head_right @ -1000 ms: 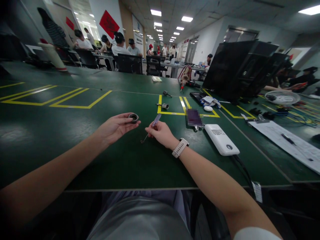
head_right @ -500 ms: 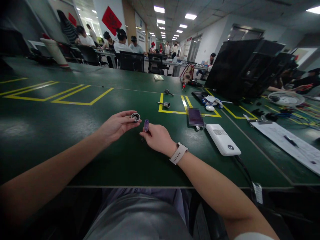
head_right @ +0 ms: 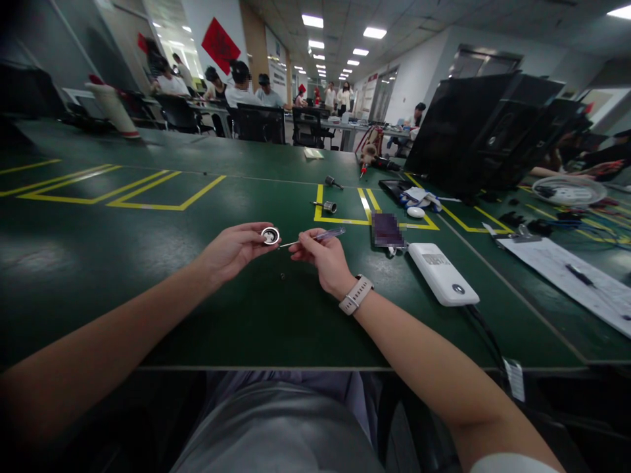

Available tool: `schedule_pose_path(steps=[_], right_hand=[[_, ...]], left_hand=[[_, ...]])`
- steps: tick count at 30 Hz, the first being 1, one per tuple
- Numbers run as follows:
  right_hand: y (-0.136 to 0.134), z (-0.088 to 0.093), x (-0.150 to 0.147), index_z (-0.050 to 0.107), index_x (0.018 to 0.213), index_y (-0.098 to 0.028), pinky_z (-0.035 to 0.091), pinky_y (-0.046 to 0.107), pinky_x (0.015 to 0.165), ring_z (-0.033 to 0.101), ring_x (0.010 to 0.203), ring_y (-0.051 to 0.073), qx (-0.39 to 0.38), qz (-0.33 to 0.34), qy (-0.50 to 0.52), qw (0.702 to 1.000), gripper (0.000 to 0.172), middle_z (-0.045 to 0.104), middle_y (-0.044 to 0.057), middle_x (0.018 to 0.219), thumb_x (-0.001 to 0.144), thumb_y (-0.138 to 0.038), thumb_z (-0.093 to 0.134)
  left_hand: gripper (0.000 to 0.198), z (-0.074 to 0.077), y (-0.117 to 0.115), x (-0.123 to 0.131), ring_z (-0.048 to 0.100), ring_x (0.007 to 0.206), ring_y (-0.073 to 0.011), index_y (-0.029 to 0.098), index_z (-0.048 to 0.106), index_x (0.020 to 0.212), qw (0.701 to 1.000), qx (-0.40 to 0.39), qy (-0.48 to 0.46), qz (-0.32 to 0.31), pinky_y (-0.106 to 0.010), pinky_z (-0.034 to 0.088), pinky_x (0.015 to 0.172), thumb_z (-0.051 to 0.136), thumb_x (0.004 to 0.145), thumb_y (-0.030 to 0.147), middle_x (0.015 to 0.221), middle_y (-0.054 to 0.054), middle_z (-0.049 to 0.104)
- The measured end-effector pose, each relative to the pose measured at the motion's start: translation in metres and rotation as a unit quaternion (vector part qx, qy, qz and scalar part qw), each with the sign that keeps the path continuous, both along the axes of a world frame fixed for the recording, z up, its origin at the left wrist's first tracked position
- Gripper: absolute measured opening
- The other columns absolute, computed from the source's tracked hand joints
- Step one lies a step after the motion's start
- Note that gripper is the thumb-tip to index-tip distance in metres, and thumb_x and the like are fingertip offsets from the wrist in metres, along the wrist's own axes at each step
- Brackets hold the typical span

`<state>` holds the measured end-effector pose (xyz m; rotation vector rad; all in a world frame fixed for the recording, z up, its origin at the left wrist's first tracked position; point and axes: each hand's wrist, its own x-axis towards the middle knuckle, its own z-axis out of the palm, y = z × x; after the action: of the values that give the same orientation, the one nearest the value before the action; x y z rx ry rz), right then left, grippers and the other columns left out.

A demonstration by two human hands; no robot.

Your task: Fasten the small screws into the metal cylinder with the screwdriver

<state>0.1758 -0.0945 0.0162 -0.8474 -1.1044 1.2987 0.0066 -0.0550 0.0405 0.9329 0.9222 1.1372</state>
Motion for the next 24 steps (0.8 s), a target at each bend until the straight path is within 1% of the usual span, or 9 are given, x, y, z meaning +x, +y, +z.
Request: schedule_pose_path(steps=[2, 3, 6, 8, 10, 13, 16, 19, 24], right_hand=[[-0.003, 0.0, -0.003, 0.055, 0.079, -0.019, 0.052, 0.028, 0.069, 0.063, 0.07, 0.013, 0.049, 0.001, 0.002, 0.999, 0.017, 0.065, 0.0, 0.073, 0.076, -0.032, 0.066], [-0.004, -0.001, -0.004, 0.056, 0.08, -0.019, 0.052, 0.029, 0.071, 0.063, 0.072, 0.013, 0.071, -0.002, -0.015, 0.997, 0.016, 0.065, 0.0, 0.075, 0.077, -0.032, 0.065], [-0.007, -0.001, -0.007, 0.057, 0.082, -0.019, 0.051, 0.03, 0.075, 0.063, 0.079, 0.015, 0.132, -0.026, -0.108, 0.985, 0.012, 0.064, 0.001, 0.08, 0.081, -0.03, 0.061], [-0.009, -0.001, -0.007, 0.057, 0.083, -0.019, 0.05, 0.031, 0.075, 0.062, 0.08, 0.015, 0.169, -0.051, -0.192, 0.965, 0.009, 0.063, 0.002, 0.083, 0.083, -0.028, 0.058], [-0.011, 0.001, -0.007, 0.057, 0.084, -0.019, 0.048, 0.03, 0.072, 0.06, 0.077, 0.015, 0.203, -0.076, -0.273, 0.937, 0.007, 0.063, 0.002, 0.082, 0.085, -0.026, 0.056], [-0.013, 0.002, -0.007, 0.058, 0.085, -0.019, 0.046, 0.028, 0.067, 0.058, 0.074, 0.015, 0.259, -0.097, -0.356, 0.892, 0.007, 0.062, 0.002, 0.08, 0.086, -0.023, 0.053], [-0.014, 0.0, -0.008, 0.058, 0.088, -0.019, 0.045, 0.029, 0.07, 0.058, 0.077, 0.016, 0.317, -0.102, -0.397, 0.855, 0.008, 0.062, 0.003, 0.084, 0.087, -0.02, 0.051], [-0.014, -0.002, -0.009, 0.057, 0.089, -0.019, 0.045, 0.03, 0.073, 0.057, 0.079, 0.017, 0.348, -0.107, -0.432, 0.825, 0.009, 0.063, 0.005, 0.087, 0.088, -0.018, 0.049], [-0.015, -0.003, -0.01, 0.057, 0.092, -0.018, 0.046, 0.033, 0.074, 0.057, 0.081, 0.019, 0.365, -0.096, -0.47, 0.798, 0.01, 0.063, 0.007, 0.09, 0.088, -0.018, 0.047]], left_hand=[[0.023, -0.001, -0.001, 0.0, 0.063, 0.074, -0.0149, 0.007, 0.065, 0.081, 1.0, 0.009, 0.01, -0.003, -0.025, 0.056, 0.069, 0.057, 0.065, -0.006, 0.081, -0.009, 0.066], [0.022, -0.002, -0.001, 0.0, 0.063, 0.074, -0.0148, 0.007, 0.065, 0.081, 1.0, 0.01, 0.014, -0.005, -0.026, 0.056, 0.069, 0.057, 0.065, -0.006, 0.081, -0.008, 0.066], [0.021, -0.002, -0.003, 0.001, 0.065, 0.075, -0.0153, 0.008, 0.065, 0.081, 1.0, 0.01, 0.021, -0.012, -0.027, 0.055, 0.072, 0.058, 0.066, -0.005, 0.08, -0.008, 0.066], [0.022, -0.002, -0.004, 0.001, 0.065, 0.075, -0.0157, 0.008, 0.065, 0.083, 0.999, 0.01, 0.026, -0.019, -0.027, 0.055, 0.073, 0.058, 0.067, -0.004, 0.082, -0.008, 0.067], [0.022, -0.002, -0.005, 0.001, 0.066, 0.075, -0.0152, 0.008, 0.065, 0.084, 0.999, 0.013, 0.031, -0.023, -0.027, 0.055, 0.074, 0.059, 0.067, -0.003, 0.082, -0.007, 0.068], [0.021, -0.001, -0.007, 0.002, 0.065, 0.074, -0.0132, 0.009, 0.065, 0.084, 0.999, 0.025, 0.038, -0.028, -0.026, 0.055, 0.074, 0.061, 0.066, -0.002, 0.081, -0.005, 0.068], [0.022, -0.002, -0.009, 0.002, 0.064, 0.074, -0.0124, 0.011, 0.066, 0.082, 0.997, 0.045, 0.055, -0.03, -0.025, 0.054, 0.073, 0.064, 0.064, -0.001, 0.082, -0.004, 0.068], [0.023, -0.004, -0.011, 0.003, 0.064, 0.075, -0.0128, 0.012, 0.066, 0.081, 0.994, 0.059, 0.084, -0.026, -0.025, 0.054, 0.071, 0.064, 0.062, 0.0, 0.083, -0.003, 0.068], [0.022, -0.006, -0.012, 0.004, 0.064, 0.075, -0.0131, 0.012, 0.066, 0.08, 0.992, 0.069, 0.103, -0.018, -0.026, 0.054, 0.069, 0.064, 0.061, 0.001, 0.086, -0.004, 0.068]])
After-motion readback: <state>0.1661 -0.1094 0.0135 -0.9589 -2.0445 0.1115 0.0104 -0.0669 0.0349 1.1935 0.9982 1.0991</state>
